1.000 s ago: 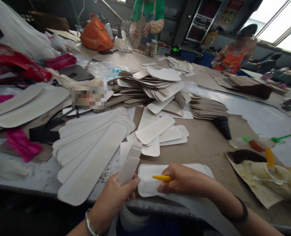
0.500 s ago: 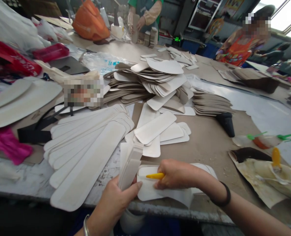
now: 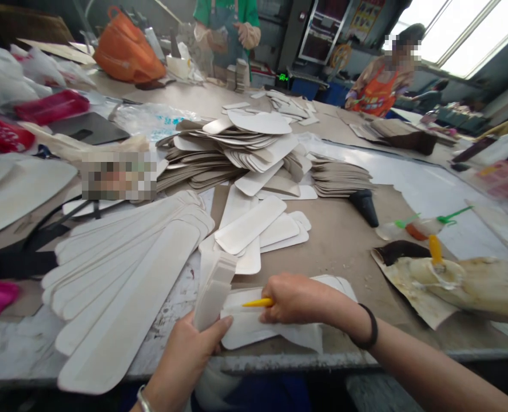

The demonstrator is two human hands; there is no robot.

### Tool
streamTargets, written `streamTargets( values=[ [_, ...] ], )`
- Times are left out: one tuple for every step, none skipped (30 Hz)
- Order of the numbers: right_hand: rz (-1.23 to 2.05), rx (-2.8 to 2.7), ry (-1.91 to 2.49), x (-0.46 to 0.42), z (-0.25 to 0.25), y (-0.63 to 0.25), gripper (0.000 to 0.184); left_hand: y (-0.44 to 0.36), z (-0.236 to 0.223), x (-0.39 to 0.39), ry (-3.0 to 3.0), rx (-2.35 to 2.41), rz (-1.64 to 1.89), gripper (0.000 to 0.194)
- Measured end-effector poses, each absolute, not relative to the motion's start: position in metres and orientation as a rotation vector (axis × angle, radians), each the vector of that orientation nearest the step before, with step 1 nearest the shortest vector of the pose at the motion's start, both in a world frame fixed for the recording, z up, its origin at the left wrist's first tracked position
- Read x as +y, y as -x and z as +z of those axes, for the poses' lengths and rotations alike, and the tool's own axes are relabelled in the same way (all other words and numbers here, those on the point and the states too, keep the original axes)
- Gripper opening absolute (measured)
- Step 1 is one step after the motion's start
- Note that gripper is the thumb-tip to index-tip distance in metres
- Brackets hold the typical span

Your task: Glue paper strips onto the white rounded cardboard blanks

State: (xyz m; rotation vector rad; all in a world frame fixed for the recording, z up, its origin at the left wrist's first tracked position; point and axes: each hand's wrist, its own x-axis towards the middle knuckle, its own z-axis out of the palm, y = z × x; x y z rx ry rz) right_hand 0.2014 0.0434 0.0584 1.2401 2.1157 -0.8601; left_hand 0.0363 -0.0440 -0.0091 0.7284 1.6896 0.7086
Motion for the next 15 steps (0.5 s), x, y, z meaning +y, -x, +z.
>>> streamTargets(
  values=[
    [-0.84, 2.123, -1.276, 0.041, 0.062, -0.213, 0.023, -0.036, -0.011, -0.045, -0.733, 1.705, 0.709, 0.035],
    [-0.814, 2.127, -1.336, 0.038, 0.065, -0.228, 0.021, -0.035, -0.013, -0.045, -0.733, 1.718, 0.71, 0.037],
    [-0.781, 2.122, -1.416, 0.035, 0.067, -0.244, 0.02, -0.034, -0.015, -0.046, -0.731, 1.73, 0.716, 0.038],
    [-0.741, 2.111, -1.521, 0.031, 0.068, -0.261, 0.02, -0.034, -0.017, -0.046, -0.731, 1.739, 0.722, 0.039],
    [-0.704, 2.088, -1.637, 0.026, 0.068, -0.278, 0.02, -0.034, -0.018, -0.047, -0.732, 1.744, 0.728, 0.04],
    [-0.675, 2.06, -1.74, 0.022, 0.066, -0.294, 0.021, -0.034, -0.019, -0.047, -0.733, 1.748, 0.734, 0.04],
    [-0.66, 2.036, -1.828, 0.017, 0.063, -0.308, 0.022, -0.034, -0.02, -0.047, -0.733, 1.751, 0.732, 0.04],
    [-0.651, 2.017, -1.892, 0.013, 0.058, -0.319, 0.023, -0.034, -0.02, -0.047, -0.738, 1.753, 0.729, 0.04],
    [-0.643, 2.004, -1.938, 0.01, 0.053, -0.326, 0.024, -0.034, -0.021, -0.047, -0.746, 1.756, 0.725, 0.04],
    [-0.633, 1.993, -1.973, 0.006, 0.048, -0.331, 0.024, -0.033, -0.022, -0.048, -0.754, 1.759, 0.718, 0.04],
    [-0.619, 1.981, -1.997, 0.004, 0.042, -0.333, 0.025, -0.033, -0.022, -0.048, -0.764, 1.765, 0.708, 0.041],
    [-0.6, 1.969, -2.017, 0.002, 0.037, -0.333, 0.025, -0.033, -0.023, -0.048, -0.778, 1.772, 0.696, 0.042],
    [-0.584, 1.957, -2.031, 0.002, 0.033, -0.331, 0.025, -0.033, -0.023, -0.048, -0.791, 1.78, 0.681, 0.043],
    [-0.567, 1.944, -2.042, 0.001, 0.03, -0.33, 0.025, -0.032, -0.024, -0.048, -0.802, 1.789, 0.664, 0.043],
    [-0.557, 1.934, -2.047, 0.002, 0.028, -0.328, 0.025, -0.032, -0.025, -0.048, -0.807, 1.797, 0.647, 0.044]
  ],
)
